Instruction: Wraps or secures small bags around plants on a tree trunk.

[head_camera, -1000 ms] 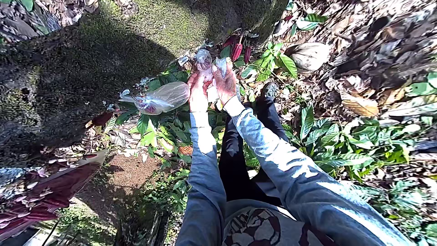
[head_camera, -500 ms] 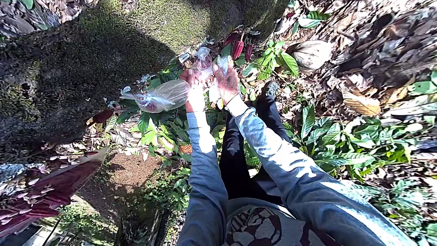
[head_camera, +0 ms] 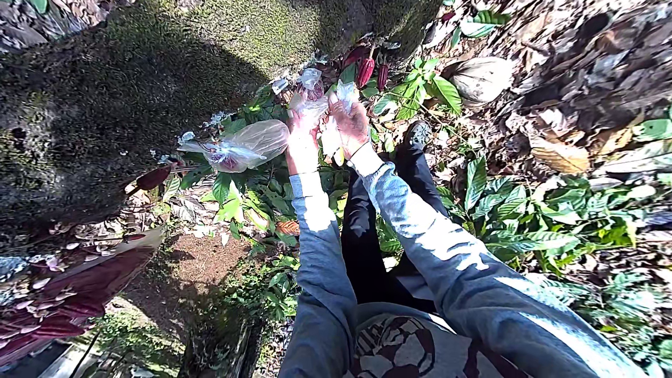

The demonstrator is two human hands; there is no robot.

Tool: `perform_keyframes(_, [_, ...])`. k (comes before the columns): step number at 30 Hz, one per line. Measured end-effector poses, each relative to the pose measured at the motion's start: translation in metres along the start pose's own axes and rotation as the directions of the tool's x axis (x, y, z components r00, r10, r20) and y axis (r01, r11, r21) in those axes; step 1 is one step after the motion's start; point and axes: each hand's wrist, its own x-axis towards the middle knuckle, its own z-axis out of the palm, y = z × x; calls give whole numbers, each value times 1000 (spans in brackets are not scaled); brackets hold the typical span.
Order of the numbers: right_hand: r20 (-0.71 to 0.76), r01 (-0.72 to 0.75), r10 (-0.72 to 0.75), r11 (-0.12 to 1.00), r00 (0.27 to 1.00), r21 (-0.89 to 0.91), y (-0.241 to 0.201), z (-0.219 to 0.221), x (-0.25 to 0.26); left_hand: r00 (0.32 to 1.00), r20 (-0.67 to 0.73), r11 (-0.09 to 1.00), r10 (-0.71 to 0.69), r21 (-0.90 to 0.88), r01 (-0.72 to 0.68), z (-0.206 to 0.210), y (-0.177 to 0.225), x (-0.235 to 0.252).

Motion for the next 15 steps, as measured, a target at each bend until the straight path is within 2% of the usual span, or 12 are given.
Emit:
perform_keyframes(2, [61,-68,60,989,996,129,6,-4,6,999,-24,994,-21,-106,18,-4,-5,6])
perform_keyframes(4, [171,-161,129,969,977,186,9,-6,12,999,-24,991,-32,-133,29,0,-4,10])
perform_keyframes(7, [273,-251,233,967,933,32,6,-7,19,999,-50,1000,-16,16,17,6,-3,14])
perform_keyframes(10, [390,-281,286,957,875,-71,3,-11,24,993,-76,978,92,193,-76,8,-4,15])
perform_keyframes(13, [506,-320,284,947,814,-17,6,-18,27,976,-101,954,193,250,-162,13,-3,20])
perform_keyframes(15, [519,-348,299,938,801,-4,3,-21,24,960,-133,936,245,291,-198,17,-3,23])
